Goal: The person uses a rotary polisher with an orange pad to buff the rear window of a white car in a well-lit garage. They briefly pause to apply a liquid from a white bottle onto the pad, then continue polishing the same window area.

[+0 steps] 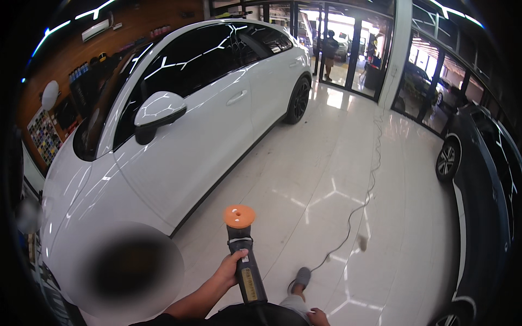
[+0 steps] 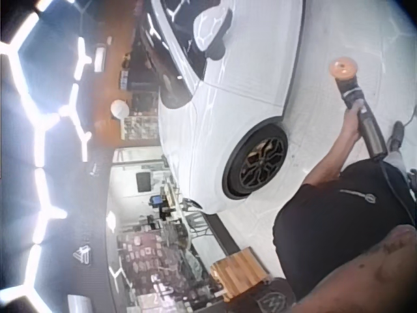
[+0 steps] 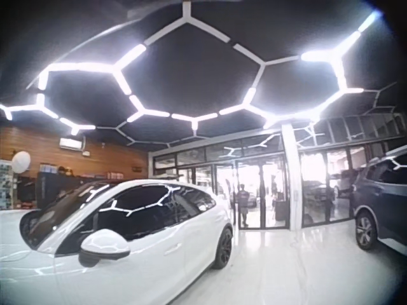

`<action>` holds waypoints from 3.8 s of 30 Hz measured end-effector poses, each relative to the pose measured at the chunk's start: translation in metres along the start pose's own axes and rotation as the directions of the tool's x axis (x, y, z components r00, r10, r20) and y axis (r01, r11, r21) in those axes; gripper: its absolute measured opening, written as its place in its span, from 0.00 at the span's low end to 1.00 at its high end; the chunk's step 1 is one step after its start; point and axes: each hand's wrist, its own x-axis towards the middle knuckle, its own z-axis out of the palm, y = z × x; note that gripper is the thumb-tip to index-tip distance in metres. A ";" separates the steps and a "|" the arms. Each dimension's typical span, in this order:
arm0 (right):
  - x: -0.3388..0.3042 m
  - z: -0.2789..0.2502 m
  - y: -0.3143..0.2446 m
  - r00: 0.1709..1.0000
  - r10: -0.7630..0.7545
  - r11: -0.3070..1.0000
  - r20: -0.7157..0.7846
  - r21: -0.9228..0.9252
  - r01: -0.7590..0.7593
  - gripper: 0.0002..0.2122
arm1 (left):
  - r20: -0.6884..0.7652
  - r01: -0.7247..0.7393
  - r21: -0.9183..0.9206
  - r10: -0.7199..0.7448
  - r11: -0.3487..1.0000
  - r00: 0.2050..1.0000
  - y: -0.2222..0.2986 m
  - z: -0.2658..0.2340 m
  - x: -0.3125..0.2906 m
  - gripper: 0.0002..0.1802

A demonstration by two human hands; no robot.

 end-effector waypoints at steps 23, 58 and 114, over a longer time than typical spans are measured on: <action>0.438 -0.430 -0.569 0.515 -0.416 0.604 0.750 0.651 -0.460 0.28 | -0.198 -0.240 -0.238 0.195 0.941 0.961 0.218 0.280 0.459 0.34; 1.032 -0.821 -1.174 0.301 -0.953 0.204 0.026 0.790 0.578 0.55 | 0.087 -0.117 0.992 0.893 -0.039 0.442 0.663 0.405 0.978 0.27; 1.712 -1.479 -0.835 0.964 -0.264 0.277 -0.038 0.954 0.113 0.27 | -0.350 0.598 0.782 0.919 0.179 0.183 0.836 0.775 1.528 0.33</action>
